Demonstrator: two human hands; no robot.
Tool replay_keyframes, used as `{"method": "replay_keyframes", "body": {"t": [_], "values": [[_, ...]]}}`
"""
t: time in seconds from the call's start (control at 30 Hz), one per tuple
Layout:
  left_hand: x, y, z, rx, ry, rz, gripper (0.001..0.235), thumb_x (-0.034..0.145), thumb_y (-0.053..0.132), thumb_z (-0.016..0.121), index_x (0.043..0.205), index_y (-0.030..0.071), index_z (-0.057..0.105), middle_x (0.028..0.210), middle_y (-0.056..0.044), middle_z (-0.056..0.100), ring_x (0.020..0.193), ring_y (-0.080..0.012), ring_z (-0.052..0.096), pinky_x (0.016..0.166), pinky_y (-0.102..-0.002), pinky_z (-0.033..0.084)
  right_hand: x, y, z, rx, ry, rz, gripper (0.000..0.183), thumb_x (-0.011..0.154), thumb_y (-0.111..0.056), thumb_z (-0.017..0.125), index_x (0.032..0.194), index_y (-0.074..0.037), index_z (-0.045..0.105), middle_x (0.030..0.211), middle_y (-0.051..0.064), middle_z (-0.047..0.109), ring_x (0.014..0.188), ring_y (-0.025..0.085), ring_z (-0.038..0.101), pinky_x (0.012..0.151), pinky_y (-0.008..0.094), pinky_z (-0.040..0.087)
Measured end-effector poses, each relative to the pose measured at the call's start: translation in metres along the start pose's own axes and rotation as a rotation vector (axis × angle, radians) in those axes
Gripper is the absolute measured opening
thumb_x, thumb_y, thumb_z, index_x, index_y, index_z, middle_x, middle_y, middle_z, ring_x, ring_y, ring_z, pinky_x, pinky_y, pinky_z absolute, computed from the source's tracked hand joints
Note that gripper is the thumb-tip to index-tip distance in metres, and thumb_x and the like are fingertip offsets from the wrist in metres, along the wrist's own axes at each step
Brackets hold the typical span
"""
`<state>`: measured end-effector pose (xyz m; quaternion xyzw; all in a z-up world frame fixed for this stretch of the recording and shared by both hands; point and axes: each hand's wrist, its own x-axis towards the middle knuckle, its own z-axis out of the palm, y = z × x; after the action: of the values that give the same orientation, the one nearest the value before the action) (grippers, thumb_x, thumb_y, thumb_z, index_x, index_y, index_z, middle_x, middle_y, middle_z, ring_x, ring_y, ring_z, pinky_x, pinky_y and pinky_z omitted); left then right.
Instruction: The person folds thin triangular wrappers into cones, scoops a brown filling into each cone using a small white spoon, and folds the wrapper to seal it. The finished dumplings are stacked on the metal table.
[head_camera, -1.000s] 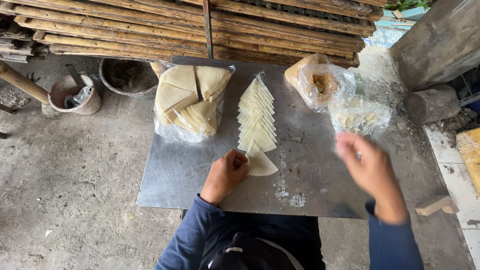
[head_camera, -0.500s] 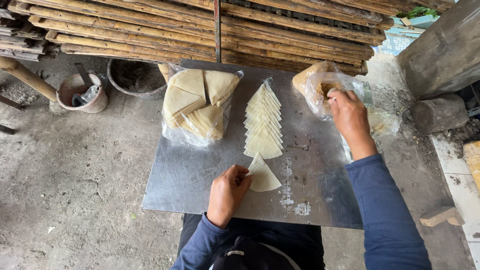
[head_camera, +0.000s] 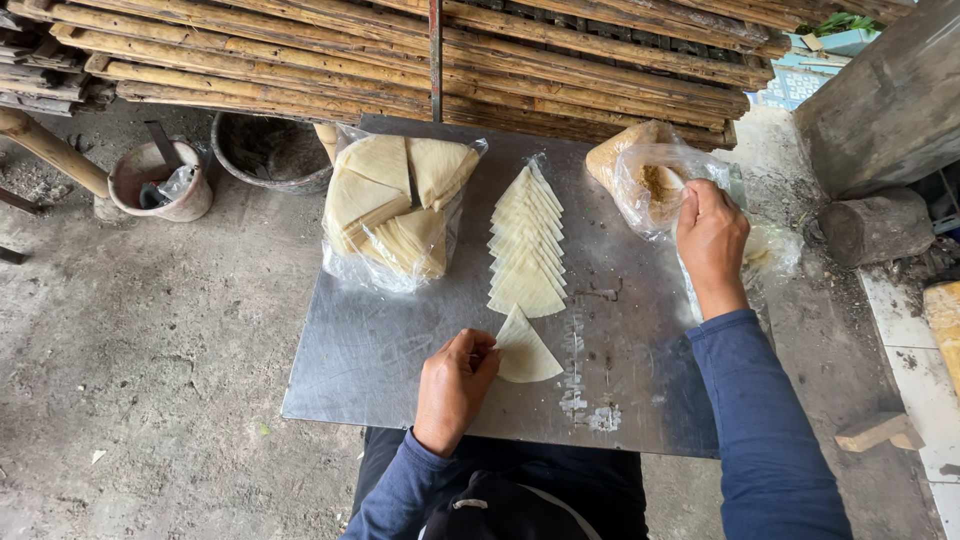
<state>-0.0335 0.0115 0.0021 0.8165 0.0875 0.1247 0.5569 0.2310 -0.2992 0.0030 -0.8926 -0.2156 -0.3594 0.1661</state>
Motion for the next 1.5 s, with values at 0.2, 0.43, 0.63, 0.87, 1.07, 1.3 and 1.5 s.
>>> {"method": "replay_keyframes", "body": {"t": [0.2,0.43,0.63,0.87,1.07,1.3,1.5], "values": [[0.001,0.001,-0.001,0.011,-0.008,-0.008,0.017,0.086,0.012,0.075,0.099,0.002,0.070,0.087,-0.011,0.076,0.073,-0.0173,0.077,0.065,-0.029,0.061,-0.006,-0.002,0.005,0.406,-0.011,0.396,0.007,0.108,-0.004,0.061,0.106,0.000,0.066,0.088,0.010,0.074,0.072,0.017,0.073,0.062,0.029,0.057],[0.001,-0.001,0.000,0.003,0.001,-0.008,0.017,0.086,0.013,0.076,0.098,0.002,0.070,0.087,-0.011,0.076,0.073,-0.0175,0.077,0.065,-0.029,0.061,-0.011,0.018,-0.002,0.669,0.151,0.572,0.010,0.113,-0.004,0.058,0.108,0.003,0.062,0.089,0.013,0.073,0.071,0.014,0.069,0.066,0.027,0.057],[0.001,-0.001,-0.001,0.008,0.002,-0.009,0.018,0.086,0.013,0.077,0.098,0.003,0.069,0.088,-0.011,0.076,0.074,-0.0181,0.077,0.066,-0.029,0.061,-0.020,0.001,-0.036,0.855,0.224,0.732,0.008,0.111,-0.002,0.056,0.112,0.000,0.064,0.092,0.010,0.073,0.074,0.015,0.068,0.069,0.028,0.056],[-0.001,-0.002,-0.002,-0.006,0.009,0.007,0.018,0.086,0.013,0.077,0.098,0.003,0.068,0.087,-0.010,0.075,0.073,-0.0181,0.076,0.064,-0.030,0.061,-0.068,-0.060,-0.092,1.165,0.154,0.827,0.010,0.106,0.003,0.057,0.107,0.000,0.066,0.101,0.011,0.069,0.083,0.019,0.069,0.071,0.032,0.058],[-0.004,0.000,0.000,0.043,0.070,0.065,0.014,0.086,0.011,0.076,0.096,0.004,0.067,0.085,-0.010,0.073,0.069,-0.0213,0.074,0.060,-0.032,0.059,-0.124,-0.123,-0.081,1.246,-0.271,0.751,0.014,0.102,-0.005,0.059,0.110,0.001,0.068,0.092,0.014,0.073,0.078,0.018,0.071,0.068,0.030,0.059],[-0.010,0.003,0.002,0.112,0.166,0.160,0.013,0.087,0.010,0.075,0.095,0.006,0.066,0.083,-0.011,0.071,0.066,-0.0268,0.072,0.058,-0.035,0.056,-0.139,-0.162,-0.079,0.870,-0.524,0.590,0.022,0.100,-0.015,0.059,0.115,-0.003,0.070,0.090,0.008,0.078,0.078,0.012,0.074,0.065,0.025,0.056],[-0.010,0.002,0.001,0.104,0.165,0.150,0.013,0.087,0.009,0.075,0.096,0.006,0.066,0.082,-0.012,0.071,0.066,-0.0274,0.072,0.058,-0.036,0.056,-0.134,-0.167,-0.088,0.591,-0.365,0.077,0.020,0.096,-0.009,0.066,0.115,-0.006,0.068,0.092,0.005,0.078,0.084,0.014,0.075,0.077,0.028,0.056]]}}
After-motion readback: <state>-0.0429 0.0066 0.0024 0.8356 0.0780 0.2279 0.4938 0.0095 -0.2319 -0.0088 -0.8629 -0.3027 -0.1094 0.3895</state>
